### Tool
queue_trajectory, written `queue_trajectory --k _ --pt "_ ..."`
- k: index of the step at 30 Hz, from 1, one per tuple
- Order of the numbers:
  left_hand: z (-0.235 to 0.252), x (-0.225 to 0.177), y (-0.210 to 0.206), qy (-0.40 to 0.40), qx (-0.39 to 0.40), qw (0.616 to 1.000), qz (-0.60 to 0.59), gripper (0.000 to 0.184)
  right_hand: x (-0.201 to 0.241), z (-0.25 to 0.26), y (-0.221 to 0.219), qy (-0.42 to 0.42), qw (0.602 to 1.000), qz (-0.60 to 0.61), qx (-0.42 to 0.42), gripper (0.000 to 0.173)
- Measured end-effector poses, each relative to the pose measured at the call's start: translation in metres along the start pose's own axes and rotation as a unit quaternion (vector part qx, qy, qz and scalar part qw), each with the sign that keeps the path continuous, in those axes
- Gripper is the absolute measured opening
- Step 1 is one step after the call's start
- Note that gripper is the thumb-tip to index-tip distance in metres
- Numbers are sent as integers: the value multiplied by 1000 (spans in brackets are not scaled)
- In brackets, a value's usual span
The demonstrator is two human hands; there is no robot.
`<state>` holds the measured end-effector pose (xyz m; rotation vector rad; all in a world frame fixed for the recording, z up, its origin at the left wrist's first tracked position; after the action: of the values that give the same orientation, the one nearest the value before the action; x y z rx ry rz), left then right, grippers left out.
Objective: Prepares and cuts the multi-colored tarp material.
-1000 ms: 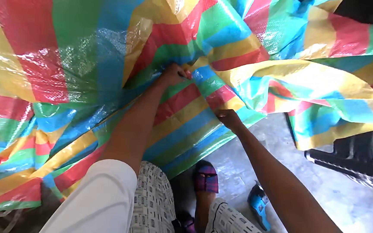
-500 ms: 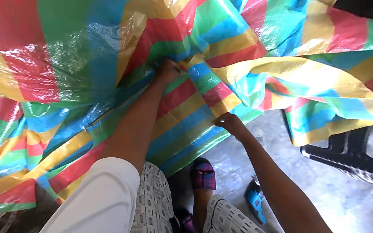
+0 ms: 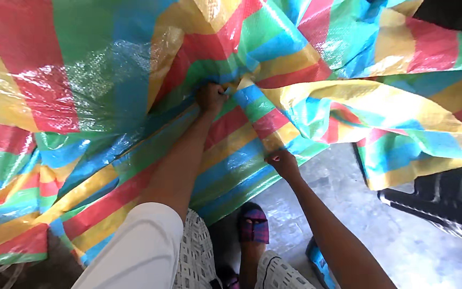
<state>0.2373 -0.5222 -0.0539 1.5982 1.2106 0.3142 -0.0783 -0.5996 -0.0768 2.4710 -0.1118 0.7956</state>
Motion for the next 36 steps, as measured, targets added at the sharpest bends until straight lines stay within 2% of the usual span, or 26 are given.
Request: queue_trajectory --k 2,4,6,8,10,12,16,18,22,25,29,31,32,34,36 --pt "-2 -2 0 17 -9 1000 6 34 4 -6 -2 -4 999 -28 -27 31" --pt "-5 -4 1 36 -33 999 15 42 20 -18 -7 38 994 -85 -61 39" --pt "-11 -6 -1 47 -90 994 36 44 36 -31 -27 152 975 -144 -77 41" --pt "-16 -10 -7 37 -135 989 41 42 44 -41 -60 282 939 -182 -71 46" --pt "-19 -12 -13 45 -123 991 35 39 43 -44 -92 358 911 -199 -46 50" --pt "-22 -10 -17 62 -76 995 5 40 27 -38 -108 382 897 -220 -38 53" --pt "-26 -7 -27 19 -60 998 -1 41 2 -25 -103 363 897 -250 -4 60" --pt "-49 -11 -32 -21 -62 998 13 41 1 -25 -102 378 892 -248 -12 60" --pt "-139 -5 -79 -71 -124 988 57 39 3 -22 -106 383 890 -248 -16 61" --pt "-200 5 -123 -112 -108 986 60 38 4 -27 -106 351 904 -241 27 56" --pt "-207 19 -150 -157 -149 973 81 47 -5 -22 -98 412 878 -245 -8 50" --pt "-205 18 -154 -155 -182 966 97 56 -21 -19 -70 405 888 -215 -42 49" --pt "-206 18 -155 -148 -188 965 108 65 -33 -21 -52 376 900 -209 -68 50" --pt "-207 18 -155 -144 -201 961 126 81 -61 -39 -11 250 940 -202 -112 58" --pt "-206 16 -155 -148 -223 953 144 86 -102 -85 31 119 961 -172 -183 66"
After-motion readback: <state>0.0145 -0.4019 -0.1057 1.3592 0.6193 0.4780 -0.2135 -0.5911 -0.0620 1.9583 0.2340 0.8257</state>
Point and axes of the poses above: each hand's wrist, its own z-axis towards the middle knuckle, its own y-axis out of the back of the hand, x = y × z, the point moved 5 cm from there along z, towards the middle knuckle, and after that the axes turned 12 degrees about z, right-handed, at the moved point
